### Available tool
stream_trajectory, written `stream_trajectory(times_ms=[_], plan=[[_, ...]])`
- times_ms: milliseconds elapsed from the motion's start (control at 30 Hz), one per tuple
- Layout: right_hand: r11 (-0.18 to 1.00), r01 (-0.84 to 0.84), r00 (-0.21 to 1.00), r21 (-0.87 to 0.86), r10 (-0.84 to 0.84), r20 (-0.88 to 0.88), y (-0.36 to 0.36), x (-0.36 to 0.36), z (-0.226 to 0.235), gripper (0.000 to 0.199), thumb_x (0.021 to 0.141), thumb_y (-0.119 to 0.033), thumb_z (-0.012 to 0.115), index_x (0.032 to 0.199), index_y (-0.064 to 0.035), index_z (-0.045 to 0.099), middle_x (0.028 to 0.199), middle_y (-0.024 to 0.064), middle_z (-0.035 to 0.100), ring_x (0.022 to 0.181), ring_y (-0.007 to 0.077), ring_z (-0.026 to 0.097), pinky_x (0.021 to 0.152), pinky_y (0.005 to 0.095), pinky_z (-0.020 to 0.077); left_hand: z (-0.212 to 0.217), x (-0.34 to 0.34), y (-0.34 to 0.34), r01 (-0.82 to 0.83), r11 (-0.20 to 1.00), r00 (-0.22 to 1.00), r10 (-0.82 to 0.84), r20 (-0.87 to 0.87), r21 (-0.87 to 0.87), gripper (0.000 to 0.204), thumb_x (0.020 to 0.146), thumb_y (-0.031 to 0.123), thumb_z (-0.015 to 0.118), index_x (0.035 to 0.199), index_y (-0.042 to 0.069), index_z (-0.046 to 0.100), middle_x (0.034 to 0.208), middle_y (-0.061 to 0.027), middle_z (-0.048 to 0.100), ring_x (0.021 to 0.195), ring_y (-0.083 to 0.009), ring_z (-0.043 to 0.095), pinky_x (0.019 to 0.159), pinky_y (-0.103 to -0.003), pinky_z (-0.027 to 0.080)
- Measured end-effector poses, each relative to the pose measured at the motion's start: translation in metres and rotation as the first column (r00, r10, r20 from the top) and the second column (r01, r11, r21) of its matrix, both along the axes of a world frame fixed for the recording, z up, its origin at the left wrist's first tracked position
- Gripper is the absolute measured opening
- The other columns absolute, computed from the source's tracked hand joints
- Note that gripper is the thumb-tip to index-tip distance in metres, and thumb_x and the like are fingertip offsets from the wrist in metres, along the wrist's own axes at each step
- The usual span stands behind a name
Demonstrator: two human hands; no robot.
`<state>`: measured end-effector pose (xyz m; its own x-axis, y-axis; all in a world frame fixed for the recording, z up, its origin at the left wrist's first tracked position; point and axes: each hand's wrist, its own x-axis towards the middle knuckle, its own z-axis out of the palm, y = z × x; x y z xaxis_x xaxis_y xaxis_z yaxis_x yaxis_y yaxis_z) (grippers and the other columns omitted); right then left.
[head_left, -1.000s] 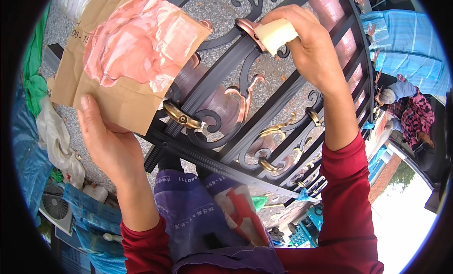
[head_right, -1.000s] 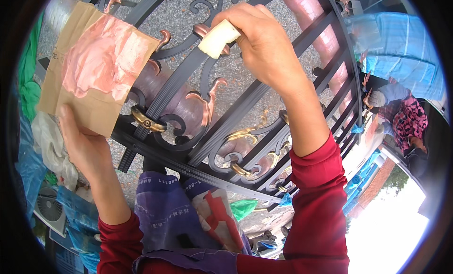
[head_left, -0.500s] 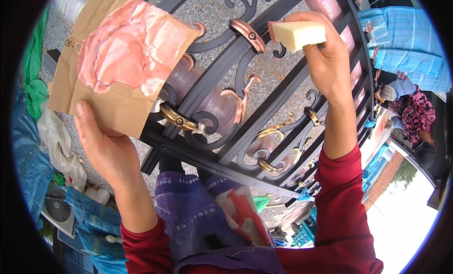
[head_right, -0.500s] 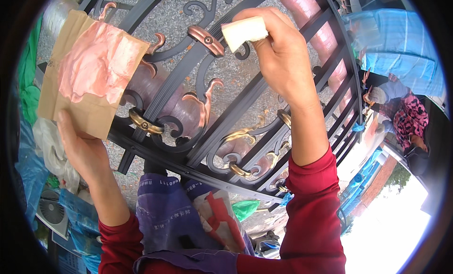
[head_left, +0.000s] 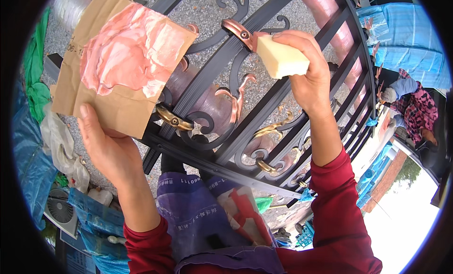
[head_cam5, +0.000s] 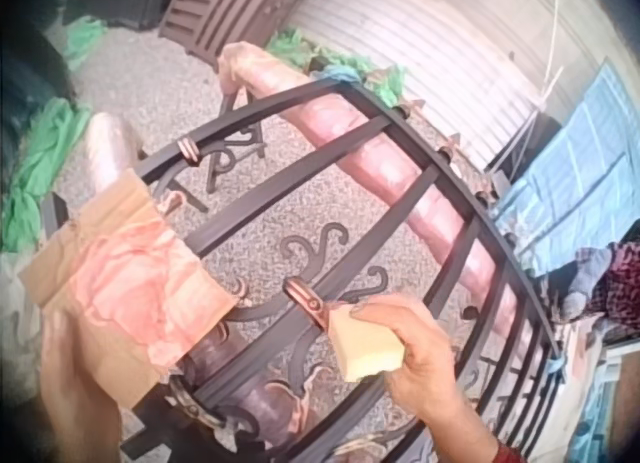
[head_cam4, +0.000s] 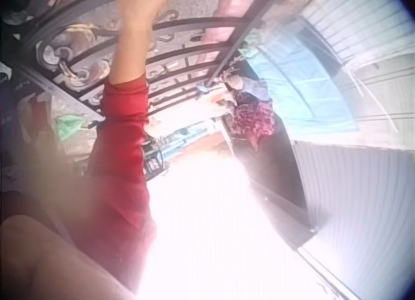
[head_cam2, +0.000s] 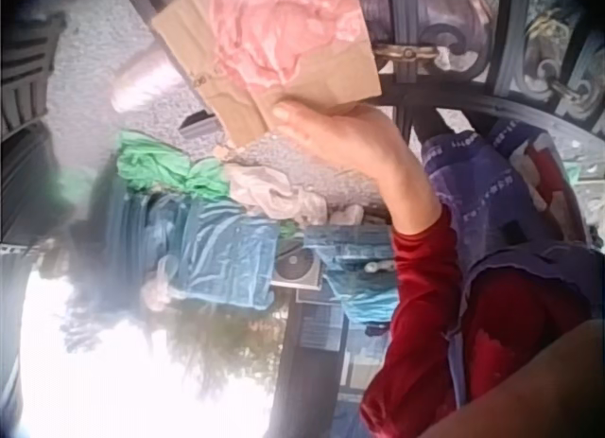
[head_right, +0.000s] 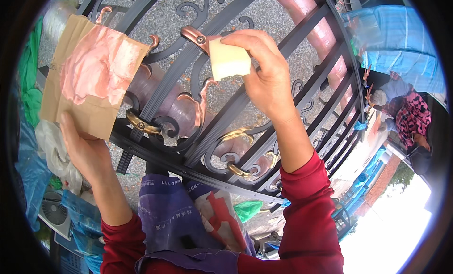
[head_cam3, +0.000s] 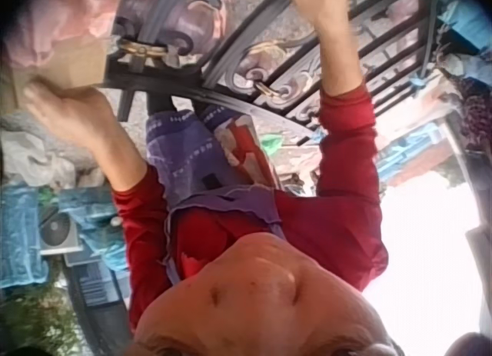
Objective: The person uses a foam sponge to apply pink paint from a cardboard palette onto the ornamental metal bars of a gate. They repeatedly dip the sponge into the paint and rub it along the gate's decorative elements, covering multiple sections over time.
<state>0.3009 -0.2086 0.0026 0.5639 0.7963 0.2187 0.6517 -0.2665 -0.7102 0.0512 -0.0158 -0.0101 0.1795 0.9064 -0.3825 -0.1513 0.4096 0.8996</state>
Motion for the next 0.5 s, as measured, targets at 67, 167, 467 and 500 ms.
stream_trajectory(times_ms=[67,167,467,500], plan=[[0.994,-0.088,0.992,-0.062,0.093,0.088,-0.003,0.005,-0.012,0.039,0.075,0.014,0.060,0.107,-0.0074,0.067,0.106,0.0091,0.064,0.101,0.0274,0.061,0.088,0.0350,0.0489,-0.001,0.000,-0.002,-0.005,1.000,1.000,0.005,-0.014,-0.002,0.043,0.100,0.031,0.054,0.132,0.003,0.048,0.122,-0.0074,0.060,0.110,-0.0187,0.062,0.090,-0.034,0.050],[0.999,-0.017,0.991,-0.035,0.021,0.135,-0.010,0.006,-0.007,0.039,0.076,0.014,0.059,0.107,-0.0084,0.067,0.105,0.0090,0.064,0.100,0.0292,0.060,0.087,0.0356,0.0481,0.001,-0.001,-0.002,0.013,1.000,0.999,-0.012,-0.031,0.022,0.043,0.100,0.032,0.055,0.132,0.003,0.047,0.122,-0.0073,0.060,0.110,-0.0187,0.061,0.089,-0.034,0.051],[0.999,-0.035,0.991,-0.031,0.039,0.125,-0.010,0.010,-0.012,0.043,0.072,0.016,0.058,0.105,-0.0079,0.066,0.105,0.0086,0.064,0.099,0.0290,0.059,0.087,0.0364,0.0468,0.006,0.001,-0.008,-0.010,1.000,1.000,0.009,0.007,0.022,0.041,0.100,0.029,0.054,0.130,0.002,0.048,0.123,-0.0074,0.059,0.110,-0.0175,0.061,0.091,-0.034,0.051],[1.000,-0.019,0.993,0.014,0.018,0.116,-0.012,0.013,-0.011,0.044,0.070,0.017,0.058,0.106,-0.0082,0.066,0.106,0.0085,0.064,0.101,0.0292,0.059,0.088,0.0365,0.0466,0.005,-0.001,-0.007,-0.007,1.000,1.000,0.007,0.003,0.022,0.041,0.100,0.029,0.054,0.130,0.002,0.048,0.123,-0.0074,0.059,0.110,-0.0175,0.061,0.091,-0.034,0.050]])
